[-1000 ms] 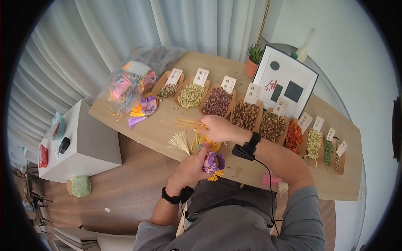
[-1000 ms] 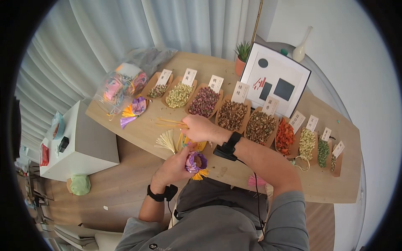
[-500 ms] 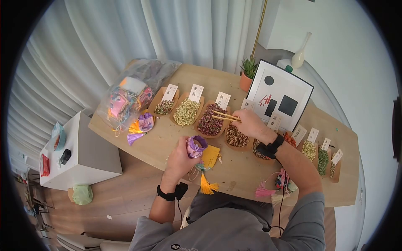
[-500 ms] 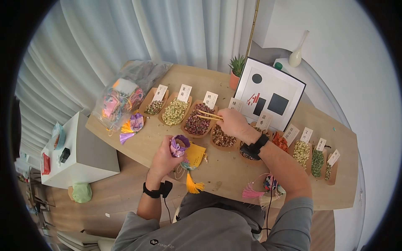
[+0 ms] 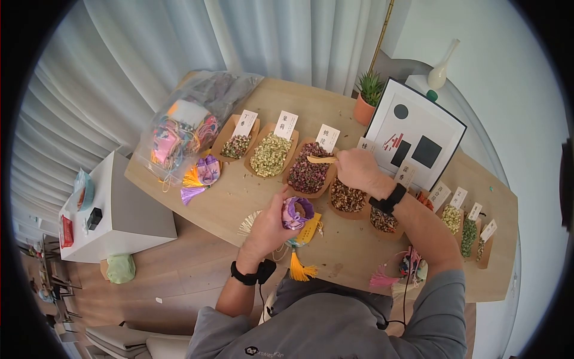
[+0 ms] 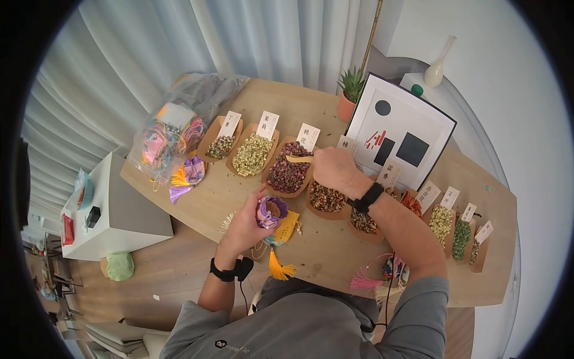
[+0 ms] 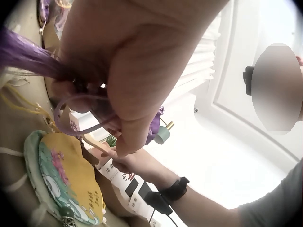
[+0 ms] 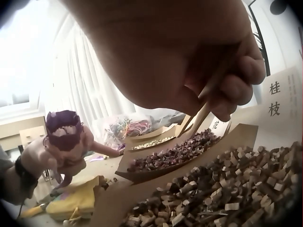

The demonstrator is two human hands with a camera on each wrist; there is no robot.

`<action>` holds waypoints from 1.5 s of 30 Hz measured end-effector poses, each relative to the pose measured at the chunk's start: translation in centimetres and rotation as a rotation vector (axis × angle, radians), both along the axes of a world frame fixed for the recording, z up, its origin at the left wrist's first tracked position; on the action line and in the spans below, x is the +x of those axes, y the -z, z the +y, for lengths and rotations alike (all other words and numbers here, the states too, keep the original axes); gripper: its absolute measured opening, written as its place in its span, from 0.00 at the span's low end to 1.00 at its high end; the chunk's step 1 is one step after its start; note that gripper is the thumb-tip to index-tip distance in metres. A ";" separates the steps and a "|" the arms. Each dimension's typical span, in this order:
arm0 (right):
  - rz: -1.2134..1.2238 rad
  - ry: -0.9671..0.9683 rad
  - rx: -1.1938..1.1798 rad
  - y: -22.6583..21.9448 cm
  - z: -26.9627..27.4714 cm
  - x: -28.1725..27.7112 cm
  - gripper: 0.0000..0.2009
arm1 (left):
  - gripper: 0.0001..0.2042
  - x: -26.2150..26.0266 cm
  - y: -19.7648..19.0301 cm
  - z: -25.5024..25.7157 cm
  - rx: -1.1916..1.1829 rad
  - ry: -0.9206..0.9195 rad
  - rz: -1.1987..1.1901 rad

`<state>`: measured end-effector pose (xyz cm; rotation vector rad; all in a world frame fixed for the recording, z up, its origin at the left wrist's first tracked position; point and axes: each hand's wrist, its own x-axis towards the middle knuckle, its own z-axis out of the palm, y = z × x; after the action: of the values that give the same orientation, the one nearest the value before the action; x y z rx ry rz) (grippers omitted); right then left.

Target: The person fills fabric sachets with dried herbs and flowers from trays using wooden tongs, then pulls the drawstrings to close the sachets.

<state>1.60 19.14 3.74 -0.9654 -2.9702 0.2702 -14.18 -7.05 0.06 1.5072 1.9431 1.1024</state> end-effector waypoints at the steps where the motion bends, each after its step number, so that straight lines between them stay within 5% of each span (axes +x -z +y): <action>1: -0.023 0.004 0.006 0.1 0.1 -0.3 0.09 | 0.42 0.0 0.2 0.1 -0.021 0.008 0.006; 9: -0.176 -0.078 -0.030 -2.4 -1.5 -1.3 0.14 | 0.39 0.2 -0.4 -0.2 -0.100 0.037 -0.036; 18: -0.119 -0.169 0.116 -0.6 -2.9 -0.9 0.05 | 0.38 0.3 0.5 -0.1 -0.086 0.046 0.068; 33: 0.095 -0.194 0.166 1.5 -2.3 1.5 0.05 | 0.33 -0.9 0.7 0.9 -0.036 -0.247 0.000; 45: 0.259 -0.401 0.364 -6.8 -4.8 4.0 0.07 | 0.38 -0.1 -0.4 3.2 -0.054 -0.218 -0.079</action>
<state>5.63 14.32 10.58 -0.2718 -2.7992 -0.1354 -14.24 -3.81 0.45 1.2272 2.1017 1.1692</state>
